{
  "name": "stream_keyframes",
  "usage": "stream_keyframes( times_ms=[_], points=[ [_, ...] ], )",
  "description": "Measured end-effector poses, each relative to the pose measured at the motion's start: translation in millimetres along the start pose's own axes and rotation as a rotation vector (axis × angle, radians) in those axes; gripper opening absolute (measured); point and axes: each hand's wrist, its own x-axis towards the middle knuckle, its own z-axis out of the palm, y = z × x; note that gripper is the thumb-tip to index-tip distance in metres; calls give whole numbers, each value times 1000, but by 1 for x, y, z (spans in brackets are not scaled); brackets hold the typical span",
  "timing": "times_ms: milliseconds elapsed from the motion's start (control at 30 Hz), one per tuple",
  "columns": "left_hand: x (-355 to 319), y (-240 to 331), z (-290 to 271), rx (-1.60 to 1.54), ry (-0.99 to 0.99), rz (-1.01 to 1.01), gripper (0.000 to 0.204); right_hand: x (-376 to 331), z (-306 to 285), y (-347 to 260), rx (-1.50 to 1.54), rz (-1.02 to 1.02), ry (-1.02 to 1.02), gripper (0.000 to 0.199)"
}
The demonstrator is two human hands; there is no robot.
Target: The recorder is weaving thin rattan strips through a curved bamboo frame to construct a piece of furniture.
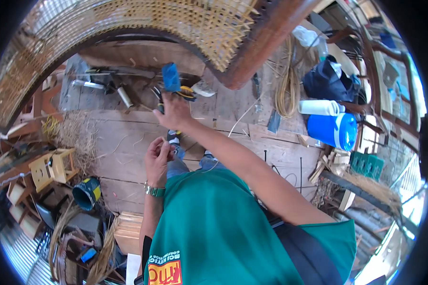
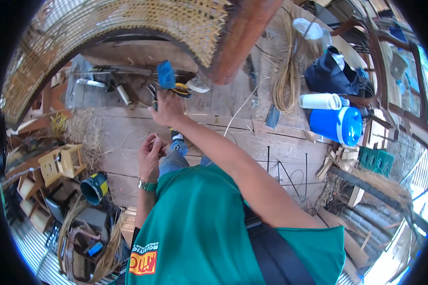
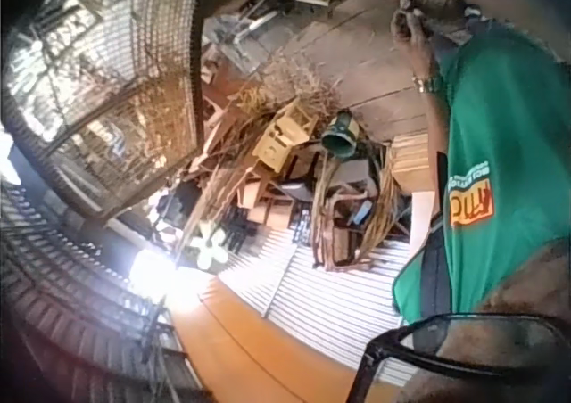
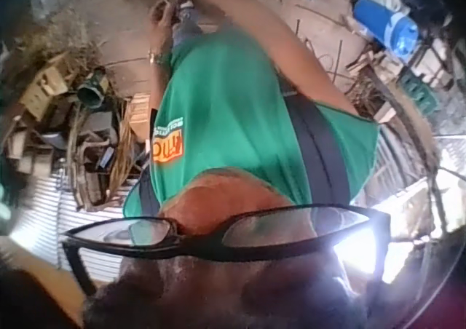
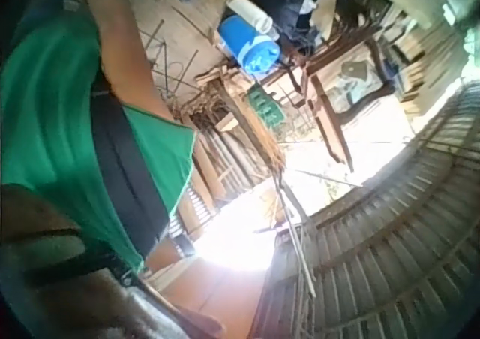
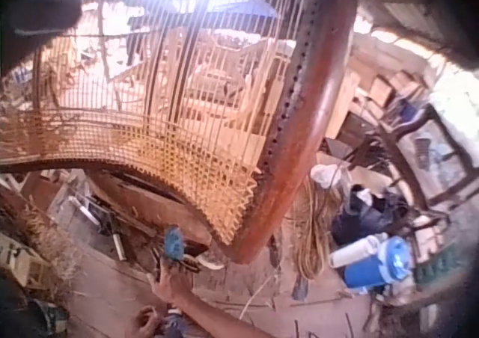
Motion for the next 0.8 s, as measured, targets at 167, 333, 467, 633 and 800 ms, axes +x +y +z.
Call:
stream_keyframes(
  times_ms=[167, 333, 467, 633, 800],
  points=[
    [18, -12, -16, -74, -36, 34, 22, 0, 27, 5, -156, -178, 173, 93],
    [101, -56, -45, -270, 97, -184, 18, 4, 53, 30, -409, -213, 195, 91],
    [157, -84, -89, -254, 125, -5, 16, 20, 58, -14, -379, -210, 230, 92],
    [153, -77, -59, -13, 181, -26, 18, 50, 50, -3, -413, -120, 244, 86],
    [112, -68, -56, -88, 40, -200, 21, 78, 38, 1, -420, -221, 258, 59]
  ],
)
